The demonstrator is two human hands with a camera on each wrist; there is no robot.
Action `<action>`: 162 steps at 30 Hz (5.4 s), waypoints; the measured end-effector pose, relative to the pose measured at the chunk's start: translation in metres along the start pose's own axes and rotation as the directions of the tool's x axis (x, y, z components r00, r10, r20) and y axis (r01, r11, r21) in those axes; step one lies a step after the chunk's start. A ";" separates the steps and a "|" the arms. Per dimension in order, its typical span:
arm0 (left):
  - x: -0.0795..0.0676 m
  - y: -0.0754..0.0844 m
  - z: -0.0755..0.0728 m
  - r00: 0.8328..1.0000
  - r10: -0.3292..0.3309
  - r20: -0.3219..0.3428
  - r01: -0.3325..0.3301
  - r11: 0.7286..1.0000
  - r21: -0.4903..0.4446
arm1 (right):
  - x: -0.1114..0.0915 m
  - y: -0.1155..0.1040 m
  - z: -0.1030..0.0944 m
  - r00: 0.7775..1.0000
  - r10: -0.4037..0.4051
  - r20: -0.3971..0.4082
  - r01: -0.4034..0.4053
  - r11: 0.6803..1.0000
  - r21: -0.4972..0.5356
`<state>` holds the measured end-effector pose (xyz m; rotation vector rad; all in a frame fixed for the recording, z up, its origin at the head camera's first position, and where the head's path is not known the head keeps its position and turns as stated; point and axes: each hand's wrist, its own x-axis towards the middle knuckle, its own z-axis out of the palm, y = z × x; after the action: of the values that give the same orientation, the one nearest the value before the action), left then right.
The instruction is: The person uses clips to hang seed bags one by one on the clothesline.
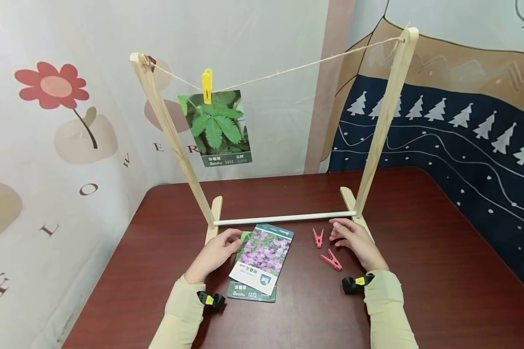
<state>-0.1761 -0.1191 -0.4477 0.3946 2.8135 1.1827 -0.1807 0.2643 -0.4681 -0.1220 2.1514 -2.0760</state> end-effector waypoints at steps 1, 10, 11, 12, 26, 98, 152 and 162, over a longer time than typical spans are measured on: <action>0.000 0.000 0.000 1.000 -0.001 -0.003 0.001 1.000 0.011 | 0.000 0.001 0.000 1.000 0.002 0.006 -0.001 1.000 -0.015; 0.001 -0.001 0.002 0.999 -0.016 -0.033 0.020 0.992 0.128 | 0.003 0.004 0.006 0.994 0.082 0.078 -0.062 0.973 -0.224; 0.001 -0.001 0.002 0.999 -0.017 -0.034 0.021 0.990 0.136 | 0.003 0.004 0.007 0.992 0.084 0.089 -0.061 0.970 -0.237; 0.002 -0.001 0.002 0.999 -0.017 -0.034 0.022 0.989 0.144 | 0.003 0.003 0.007 0.992 0.083 0.099 -0.056 0.967 -0.250; 0.001 0.005 0.008 0.999 0.030 -0.028 -0.023 0.974 0.226 | 0.008 -0.008 0.008 0.981 0.097 0.170 -0.027 0.929 -0.369; 0.002 0.017 0.006 0.989 -0.016 0.147 -0.006 0.988 0.152 | 0.009 -0.010 0.015 0.985 0.113 0.127 -0.040 0.881 -0.472; 0.006 0.010 -0.005 0.986 -0.164 -0.007 0.153 0.935 -0.320 | 0.011 -0.008 0.029 0.997 0.081 0.000 -0.071 0.878 -0.473; 0.007 0.006 -0.012 0.975 -0.191 -0.116 0.152 0.946 -0.287 | 0.010 -0.005 0.024 0.995 0.089 0.043 -0.061 0.896 -0.440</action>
<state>-0.1834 -0.1213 -0.4345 0.0456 2.6681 1.5893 -0.1872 0.2387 -0.4643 -0.1475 2.5021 -1.4909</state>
